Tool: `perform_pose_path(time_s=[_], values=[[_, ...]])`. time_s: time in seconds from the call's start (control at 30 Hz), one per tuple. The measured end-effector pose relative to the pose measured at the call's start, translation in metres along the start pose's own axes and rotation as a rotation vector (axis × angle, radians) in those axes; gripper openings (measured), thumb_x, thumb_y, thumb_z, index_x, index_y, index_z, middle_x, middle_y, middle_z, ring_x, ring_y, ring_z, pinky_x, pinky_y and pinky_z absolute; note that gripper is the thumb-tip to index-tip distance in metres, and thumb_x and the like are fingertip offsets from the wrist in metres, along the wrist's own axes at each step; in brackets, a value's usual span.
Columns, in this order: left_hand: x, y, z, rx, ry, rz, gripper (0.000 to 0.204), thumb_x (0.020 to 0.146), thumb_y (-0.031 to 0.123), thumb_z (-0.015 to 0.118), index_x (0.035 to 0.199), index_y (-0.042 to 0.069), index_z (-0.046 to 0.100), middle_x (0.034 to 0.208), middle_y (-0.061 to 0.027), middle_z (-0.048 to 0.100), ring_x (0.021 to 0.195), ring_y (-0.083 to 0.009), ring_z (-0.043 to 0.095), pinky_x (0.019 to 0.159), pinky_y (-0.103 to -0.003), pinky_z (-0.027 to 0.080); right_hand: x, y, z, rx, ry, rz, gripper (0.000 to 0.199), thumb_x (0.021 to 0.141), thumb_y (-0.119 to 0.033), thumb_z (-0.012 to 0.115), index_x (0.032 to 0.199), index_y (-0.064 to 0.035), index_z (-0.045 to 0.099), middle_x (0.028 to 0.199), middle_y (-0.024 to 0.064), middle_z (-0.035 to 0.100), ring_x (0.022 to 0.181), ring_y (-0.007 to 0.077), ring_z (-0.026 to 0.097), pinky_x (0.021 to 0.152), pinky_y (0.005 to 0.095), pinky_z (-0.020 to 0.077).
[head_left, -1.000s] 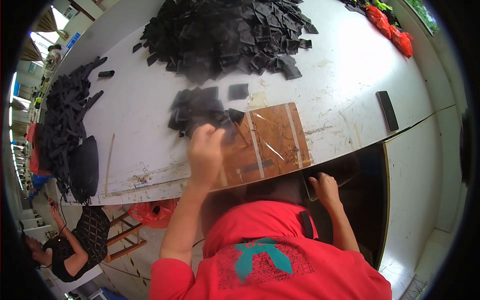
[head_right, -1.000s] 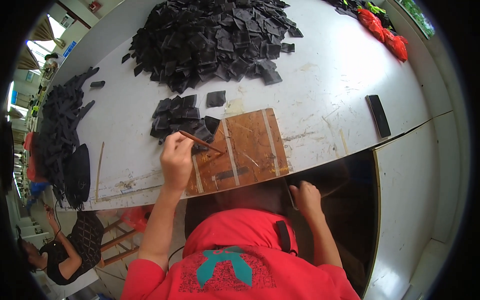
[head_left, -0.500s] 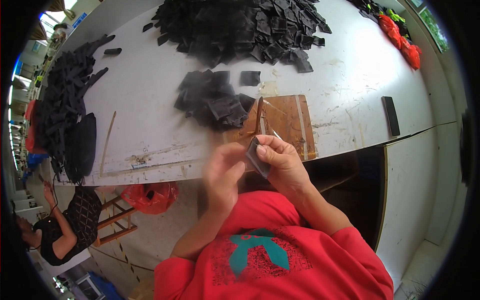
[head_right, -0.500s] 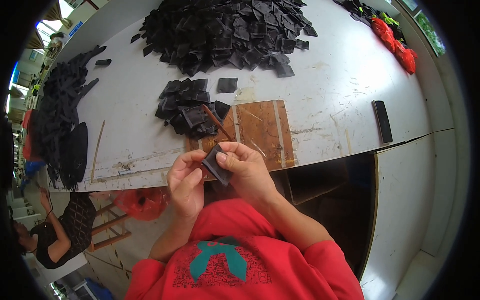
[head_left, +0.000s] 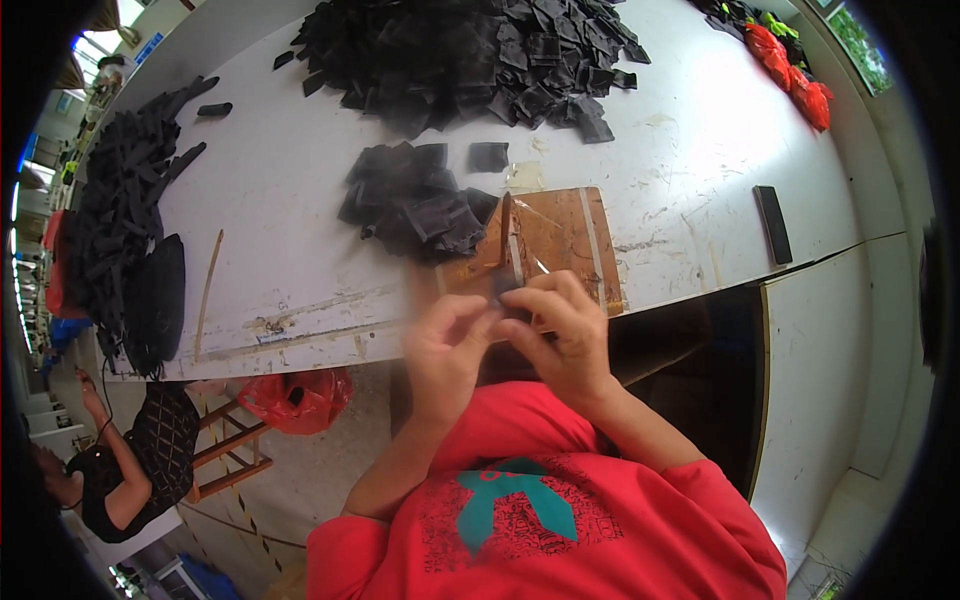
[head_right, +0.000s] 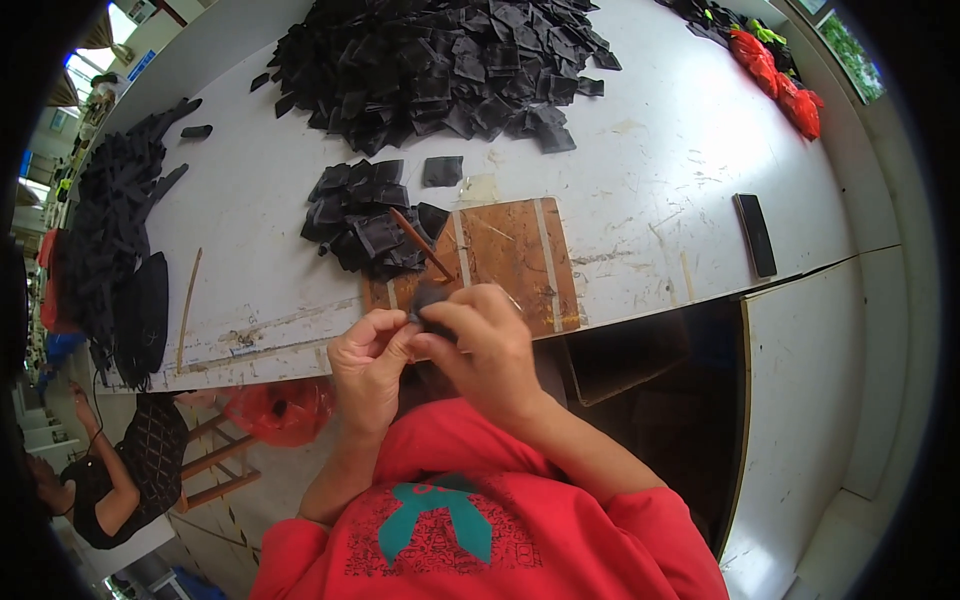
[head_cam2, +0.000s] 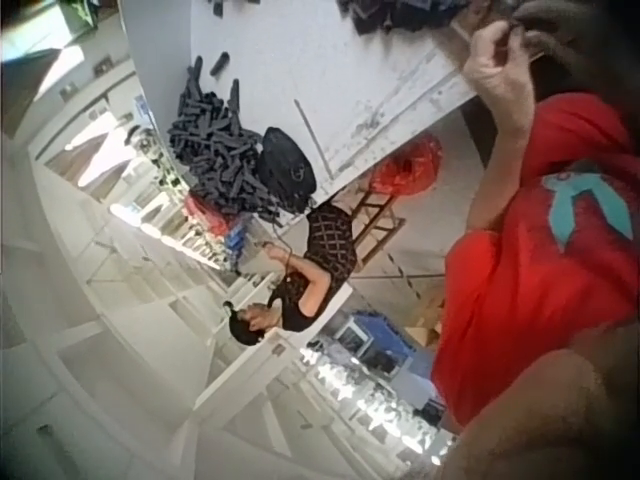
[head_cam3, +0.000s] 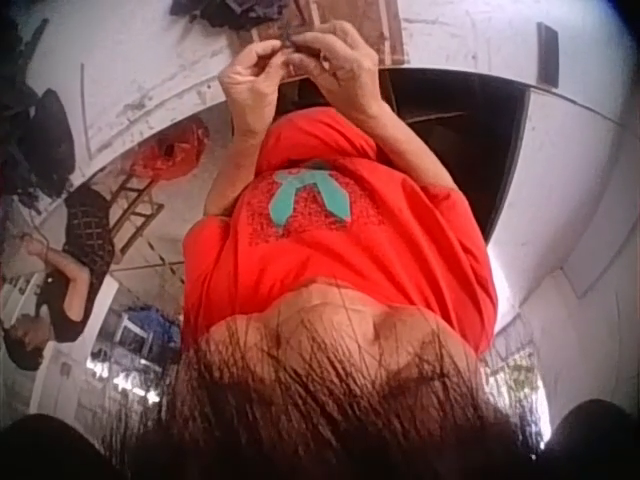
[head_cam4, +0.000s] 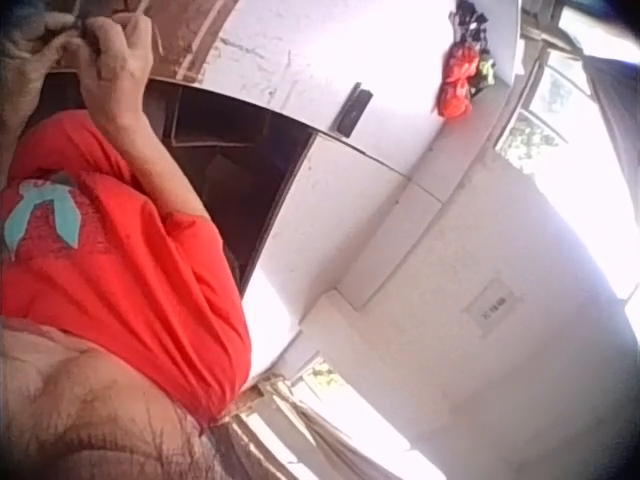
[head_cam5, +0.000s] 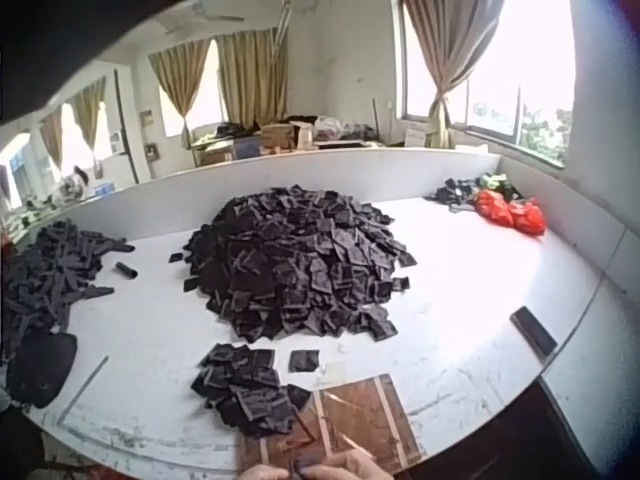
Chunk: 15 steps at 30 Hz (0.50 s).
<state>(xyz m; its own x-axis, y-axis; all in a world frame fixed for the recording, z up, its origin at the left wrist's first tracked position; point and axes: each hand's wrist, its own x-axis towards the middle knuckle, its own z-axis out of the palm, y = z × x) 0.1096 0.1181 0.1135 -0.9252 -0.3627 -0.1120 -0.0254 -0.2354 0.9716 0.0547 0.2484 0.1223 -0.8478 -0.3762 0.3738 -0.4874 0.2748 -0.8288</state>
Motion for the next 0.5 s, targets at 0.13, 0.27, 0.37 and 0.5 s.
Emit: perform_pose_path(time_s=[0.13,0.27,0.37,0.5], values=[[0.001,-0.008,0.005,0.429,0.091,0.260,0.008,0.084,0.001,0.061,0.090,-0.004,0.062,0.073,-0.0037,0.063,0.065,-0.0068,0.058,0.057,-0.020,0.048,0.003,0.002,0.003,-0.113,0.032,-0.092,0.020,0.066,-0.002,0.071,0.084,-0.0024,0.062,0.081,0.0091,0.056,0.072,0.0246,0.056,0.059,0.0323,0.0458],[0.004,-0.012,0.015,0.681,0.241,0.539,0.010,0.084,-0.001,0.059,0.094,-0.003,0.060,0.074,-0.0038,0.063,0.059,-0.0050,0.055,0.051,-0.017,0.044,0.011,0.008,0.011,-0.314,0.064,-0.241,0.014,0.067,0.001,0.066,0.080,-0.0023,0.061,0.076,0.0086,0.055,0.067,0.0244,0.056,0.055,0.0322,0.0456],[0.008,-0.001,0.009,-0.038,0.139,0.104,0.016,0.082,-0.005,0.057,0.098,-0.002,0.057,0.077,-0.0043,0.062,0.050,-0.0032,0.047,0.044,-0.016,0.038,0.014,0.005,0.009,-0.188,0.091,-0.091,0.012,0.069,0.001,0.065,0.080,-0.0014,0.062,0.072,0.0088,0.054,0.062,0.0219,0.056,0.052,0.0301,0.0449],[0.015,0.016,-0.002,-0.611,-0.119,-0.295,0.020,0.079,-0.008,0.054,0.097,0.001,0.053,0.085,-0.0069,0.059,0.045,-0.0027,0.038,0.040,-0.015,0.031,0.016,0.001,-0.005,0.796,-0.064,0.642,0.008,0.076,-0.006,0.066,0.082,-0.0021,0.063,0.068,0.0018,0.056,0.062,0.0102,0.056,0.051,0.0246,0.0431]])
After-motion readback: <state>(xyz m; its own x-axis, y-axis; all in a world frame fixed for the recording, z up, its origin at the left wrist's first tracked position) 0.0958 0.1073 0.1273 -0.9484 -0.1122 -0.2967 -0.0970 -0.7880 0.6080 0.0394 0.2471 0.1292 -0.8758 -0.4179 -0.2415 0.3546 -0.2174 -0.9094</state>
